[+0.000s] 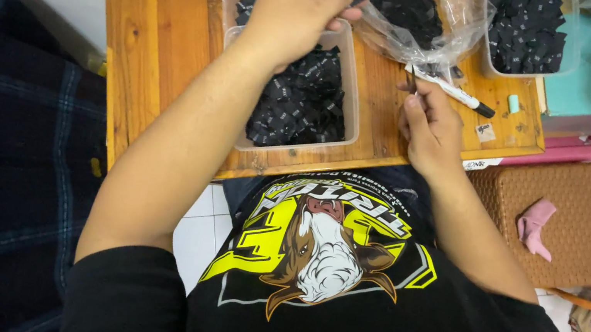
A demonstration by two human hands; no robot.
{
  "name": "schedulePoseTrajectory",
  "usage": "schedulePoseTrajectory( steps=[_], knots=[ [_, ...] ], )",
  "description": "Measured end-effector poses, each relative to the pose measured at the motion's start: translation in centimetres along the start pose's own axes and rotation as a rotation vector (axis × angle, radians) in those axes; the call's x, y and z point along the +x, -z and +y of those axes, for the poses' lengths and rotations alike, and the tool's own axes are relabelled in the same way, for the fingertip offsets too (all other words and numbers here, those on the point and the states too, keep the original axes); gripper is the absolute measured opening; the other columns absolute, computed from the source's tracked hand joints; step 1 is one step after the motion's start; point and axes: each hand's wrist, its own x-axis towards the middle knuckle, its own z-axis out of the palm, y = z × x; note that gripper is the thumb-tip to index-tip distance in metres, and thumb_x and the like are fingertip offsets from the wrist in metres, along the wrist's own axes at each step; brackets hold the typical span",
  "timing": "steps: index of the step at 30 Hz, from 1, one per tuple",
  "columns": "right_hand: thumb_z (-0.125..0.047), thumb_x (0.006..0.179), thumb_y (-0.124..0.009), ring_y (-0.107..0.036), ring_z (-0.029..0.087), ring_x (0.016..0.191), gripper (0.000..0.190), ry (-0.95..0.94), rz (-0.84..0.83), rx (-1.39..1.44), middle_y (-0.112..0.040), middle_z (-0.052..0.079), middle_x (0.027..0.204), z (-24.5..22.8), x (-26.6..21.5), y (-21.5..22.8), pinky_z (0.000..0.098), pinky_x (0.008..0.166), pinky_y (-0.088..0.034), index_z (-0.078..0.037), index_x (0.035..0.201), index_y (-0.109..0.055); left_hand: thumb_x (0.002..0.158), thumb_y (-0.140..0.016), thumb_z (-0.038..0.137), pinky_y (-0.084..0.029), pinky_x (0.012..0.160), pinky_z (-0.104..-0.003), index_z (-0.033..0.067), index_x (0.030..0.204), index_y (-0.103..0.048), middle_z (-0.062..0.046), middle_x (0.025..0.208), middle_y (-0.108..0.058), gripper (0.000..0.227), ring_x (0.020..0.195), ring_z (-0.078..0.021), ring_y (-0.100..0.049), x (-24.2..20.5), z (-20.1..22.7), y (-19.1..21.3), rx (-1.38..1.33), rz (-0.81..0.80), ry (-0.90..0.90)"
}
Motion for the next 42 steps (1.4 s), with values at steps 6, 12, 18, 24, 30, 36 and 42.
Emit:
schedulePoseTrajectory(
  steps=[6,12,18,24,30,36,42],
  knots=[
    [-0.024,0.113,-0.043,-0.05,0.011,0.06,0.028,0.03,-0.024,-0.15,-0.051,0.0,0.07,-1.2,-0.1,0.1,0.0266,0.064,-0.043,-0.005,0.126,-0.058,0.098,-0.059,0.01,-0.058,0.085,-0.026,0.0134,0.115,-0.066,-0.001,0.092,-0.084,0.019,0.086,-0.0094,-0.082,0.5,-2.3,3.9,0.317,0.023,-0.172],
    [-0.031,0.113,-0.042,-0.054,0.01,0.068,0.036,0.02,-0.032,-0.236,-0.054,-0.002,0.075,-1.1,-0.3,-0.1,0.0271,0.073,-0.045,-0.005,0.132,-0.06,0.098,-0.056,0.009,-0.056,0.086,-0.026,0.0125,0.116,-0.065,-0.003,0.09,-0.084,0.021,0.091,-0.0122,-0.085,0.1,-2.4,4.7,0.245,0.004,-0.195],
    [-0.035,0.113,-0.044,-0.061,0.013,0.071,0.035,0.027,-0.022,-0.395,-0.059,-0.004,0.075,-1.6,-0.4,0.0,0.0328,0.077,-0.047,-0.011,0.131,-0.063,0.101,-0.056,0.013,-0.037,0.054,-0.03,0.02,0.119,-0.065,0.006,0.079,-0.072,0.021,0.05,-0.0067,-0.038,-0.4,-2.0,6.1,0.464,0.067,-0.149],
    [-0.033,0.112,-0.048,-0.064,0.022,0.091,0.038,0.088,-0.043,-0.419,-0.068,0.005,0.102,-0.1,-0.3,0.2,0.037,0.084,-0.047,-0.008,0.134,-0.064,0.101,-0.053,0.009,-0.048,0.069,-0.037,0.0085,0.119,-0.065,-0.002,0.073,-0.068,0.021,0.07,-0.0206,-0.069,-0.1,-2.7,6.9,0.657,0.087,-0.342],
    [-0.03,0.111,-0.049,-0.065,0.024,0.103,0.036,0.13,-0.036,-0.423,-0.07,0.009,0.117,-0.3,-0.4,-0.1,0.0379,0.091,-0.047,-0.006,0.133,-0.063,0.09,-0.049,0.001,-0.051,0.078,-0.034,0.0109,0.096,-0.071,-0.002,0.094,-0.074,0.025,0.085,-0.0175,-0.067,-0.1,-2.1,8.1,0.634,0.059,-0.363],
    [-0.026,0.11,-0.051,-0.066,0.025,0.098,0.033,0.137,-0.04,-0.436,-0.07,0.009,0.114,0.0,-0.4,-0.3,0.0377,0.088,-0.046,-0.005,0.133,-0.064,0.08,-0.046,0.004,-0.051,0.07,-0.039,0.0123,0.073,-0.075,0.0,0.077,-0.074,0.031,0.076,-0.0199,-0.067,1.6,-2.9,8.9,0.898,-0.3,-0.016],
    [-0.027,0.111,-0.051,-0.063,0.026,0.09,0.032,0.147,-0.05,-0.473,-0.067,0.008,0.102,0.7,-0.5,-0.1,0.0407,0.081,-0.046,-0.005,0.131,-0.062,0.09,-0.049,0.012,-0.047,0.069,-0.043,0.0118,0.082,-0.072,-0.003,0.081,-0.07,0.025,0.074,-0.0252,-0.06,3.1,-3.7,8.5,0.923,-0.296,0.056]
  ],
)
